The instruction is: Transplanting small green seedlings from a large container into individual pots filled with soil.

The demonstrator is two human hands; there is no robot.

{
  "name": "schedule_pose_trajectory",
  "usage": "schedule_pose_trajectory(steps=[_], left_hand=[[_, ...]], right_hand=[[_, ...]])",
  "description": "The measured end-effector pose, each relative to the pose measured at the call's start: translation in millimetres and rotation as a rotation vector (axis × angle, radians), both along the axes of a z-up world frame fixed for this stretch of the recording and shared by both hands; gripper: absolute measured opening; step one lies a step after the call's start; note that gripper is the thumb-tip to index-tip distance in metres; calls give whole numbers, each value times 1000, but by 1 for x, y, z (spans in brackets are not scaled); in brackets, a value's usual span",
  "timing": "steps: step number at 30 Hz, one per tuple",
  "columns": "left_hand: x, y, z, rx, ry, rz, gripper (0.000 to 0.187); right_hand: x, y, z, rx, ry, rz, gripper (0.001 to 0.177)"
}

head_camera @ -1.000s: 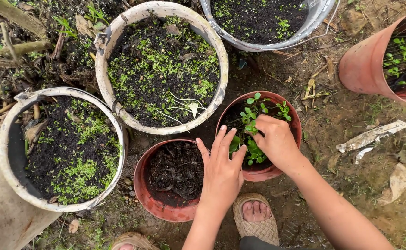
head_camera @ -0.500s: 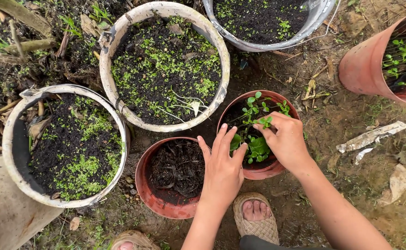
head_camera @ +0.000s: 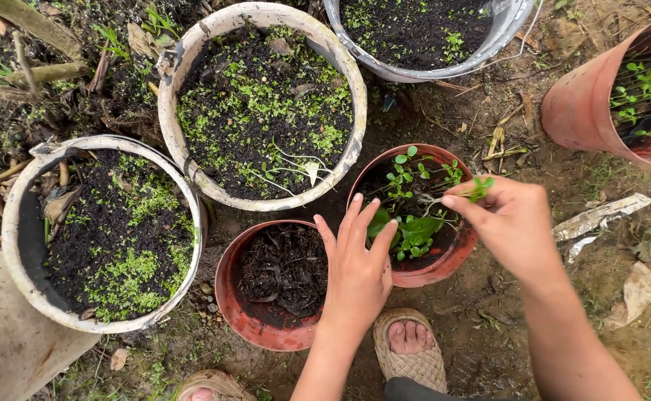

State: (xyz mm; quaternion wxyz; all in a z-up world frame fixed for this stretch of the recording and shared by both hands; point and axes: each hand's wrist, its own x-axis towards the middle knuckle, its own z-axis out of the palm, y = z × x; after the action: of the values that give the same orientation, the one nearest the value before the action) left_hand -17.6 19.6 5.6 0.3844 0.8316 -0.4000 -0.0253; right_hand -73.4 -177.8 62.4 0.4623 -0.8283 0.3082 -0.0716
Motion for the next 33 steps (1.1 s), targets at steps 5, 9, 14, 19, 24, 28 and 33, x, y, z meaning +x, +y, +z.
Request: schedule_pose_trajectory(steps=[5,9,14,19,24,28,33], left_hand=[[6,-16,24,-255,118,-4,28],[19,-19,54,-265,175,-74,22],[29,-10,75,-369,323,-93,12],[48,3,82,-472,624,205,9],[88,22,67,-431,796,642,12],[97,23,48,-511,854,709,17],[99,18,40,-390,833,709,14]], right_hand=[[-4,-10,14,124,109,-42,11],[5,2,38,218,62,8,11],[24,18,65,229,44,155,11],[24,15,73,148,29,205,64],[17,6,59,175,70,120,65],[9,4,43,221,89,82,61],[9,4,41,226,123,44,60]])
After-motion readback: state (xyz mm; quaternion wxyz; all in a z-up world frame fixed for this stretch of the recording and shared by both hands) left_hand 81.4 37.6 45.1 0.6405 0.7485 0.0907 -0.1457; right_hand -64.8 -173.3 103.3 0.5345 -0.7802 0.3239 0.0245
